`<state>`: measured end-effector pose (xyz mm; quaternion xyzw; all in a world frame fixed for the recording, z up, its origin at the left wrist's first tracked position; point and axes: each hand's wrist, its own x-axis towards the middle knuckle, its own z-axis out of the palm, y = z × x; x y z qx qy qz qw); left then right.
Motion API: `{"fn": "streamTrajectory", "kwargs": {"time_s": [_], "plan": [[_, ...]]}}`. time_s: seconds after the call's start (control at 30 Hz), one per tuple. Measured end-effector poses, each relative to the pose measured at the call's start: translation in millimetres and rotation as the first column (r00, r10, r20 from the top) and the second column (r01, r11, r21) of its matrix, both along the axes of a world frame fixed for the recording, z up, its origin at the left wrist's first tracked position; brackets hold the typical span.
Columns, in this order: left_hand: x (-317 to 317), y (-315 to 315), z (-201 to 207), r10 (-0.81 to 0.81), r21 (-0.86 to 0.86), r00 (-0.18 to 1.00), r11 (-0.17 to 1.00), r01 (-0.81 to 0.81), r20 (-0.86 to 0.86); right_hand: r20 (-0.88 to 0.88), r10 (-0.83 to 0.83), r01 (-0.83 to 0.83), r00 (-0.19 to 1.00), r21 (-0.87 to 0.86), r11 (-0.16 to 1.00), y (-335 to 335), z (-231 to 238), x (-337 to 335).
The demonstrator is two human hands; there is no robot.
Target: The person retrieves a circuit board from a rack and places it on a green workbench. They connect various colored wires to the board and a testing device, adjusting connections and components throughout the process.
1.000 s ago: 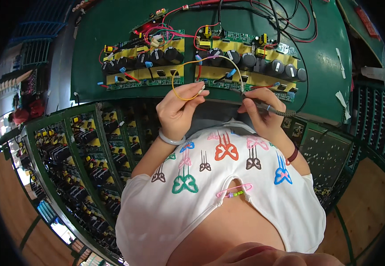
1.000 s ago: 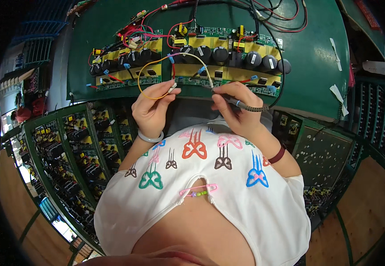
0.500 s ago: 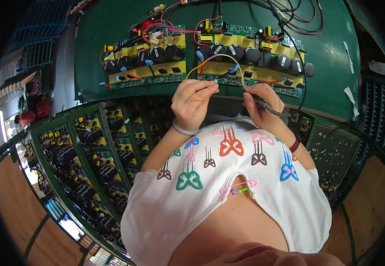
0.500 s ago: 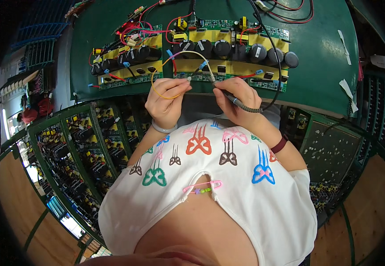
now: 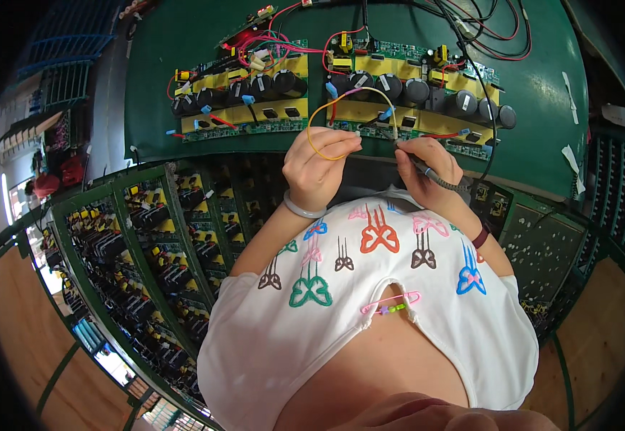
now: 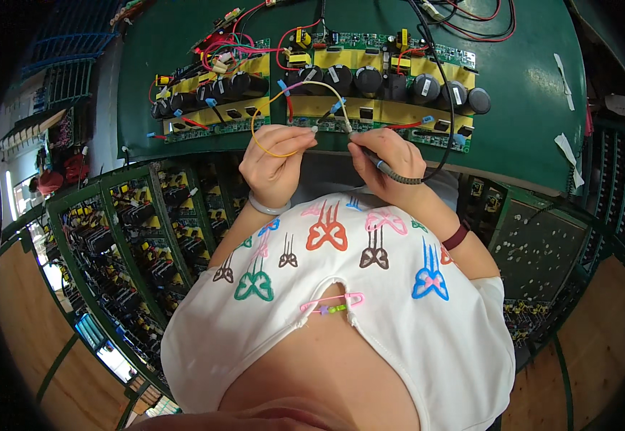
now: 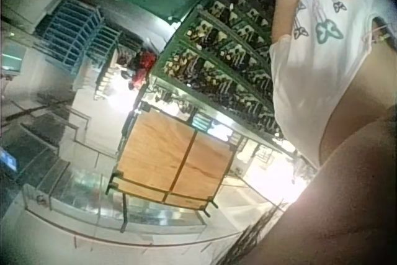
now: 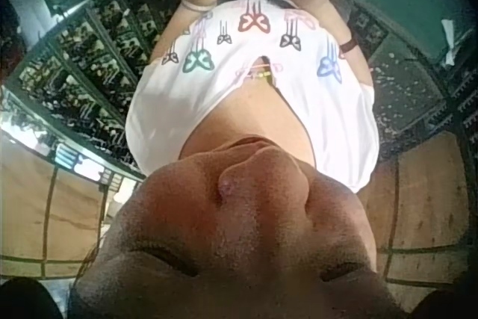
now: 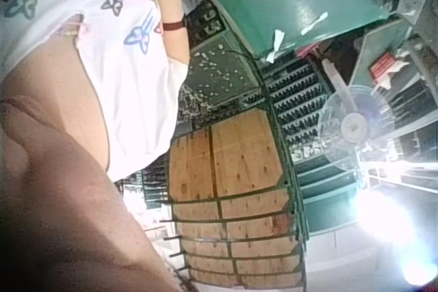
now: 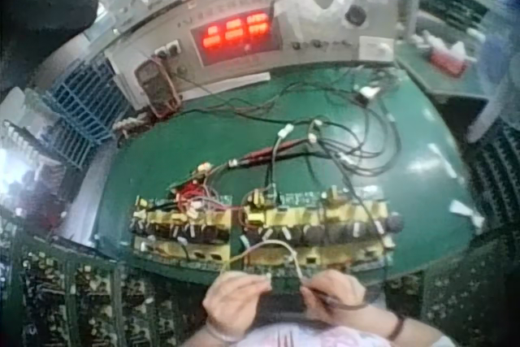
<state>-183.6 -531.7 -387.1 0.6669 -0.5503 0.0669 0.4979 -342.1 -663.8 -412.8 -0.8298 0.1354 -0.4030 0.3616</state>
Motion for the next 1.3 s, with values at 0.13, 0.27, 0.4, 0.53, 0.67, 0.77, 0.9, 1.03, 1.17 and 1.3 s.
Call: {"fn": "streamTrajectory", "kwargs": {"time_s": [0.13,0.27,0.4,0.53,0.67,0.77,0.9,1.03,1.17,1.3], "plan": [[2,0,-2,-0.004,0.006,1.000,1.000,0.004,-0.003,-0.015,0.001,-0.002,1.000,-0.005,1.000,0,2,0],[2,-1,-1,-0.007,0.017,1.000,1.000,0.007,0.018,-0.034,-0.003,0.002,0.999,-0.013,1.000,0,1,-2],[2,0,-2,-0.011,0.001,1.000,1.000,0.011,0.024,-0.049,0.010,-0.011,0.999,-0.020,1.000,0,3,-3],[4,3,-1,-0.031,-0.008,0.996,0.999,0.032,0.085,-0.043,0.011,-0.014,0.999,-0.055,0.998,0,2,-5],[6,2,-3,-0.051,0.008,0.995,0.999,0.050,0.084,-0.074,-0.008,0.005,0.997,-0.036,0.999,1,-8,-6],[8,1,4,-0.078,0.002,0.994,0.997,0.078,0.082,-0.009,-0.001,0.000,1.000,-0.037,0.999,2,-3,-2],[5,4,5,-0.069,0.014,0.994,0.998,0.068,0.083,-0.024,0.020,-0.021,1.000,-0.016,1.000,3,2,-1],[3,2,3,-0.063,0.008,0.993,0.998,0.063,0.096,-0.026,0.025,-0.026,0.999,-0.027,0.999,1,4,-2],[2,1,6,-0.063,0.014,0.992,0.998,0.062,0.108,-0.038,0.035,-0.035,0.999,-0.002,0.999,1,1,-5],[3,1,6,-0.080,0.013,0.991,0.997,0.080,0.105,-0.021,0.051,-0.051,0.998,-0.040,0.998,1,-1,-4]]}}
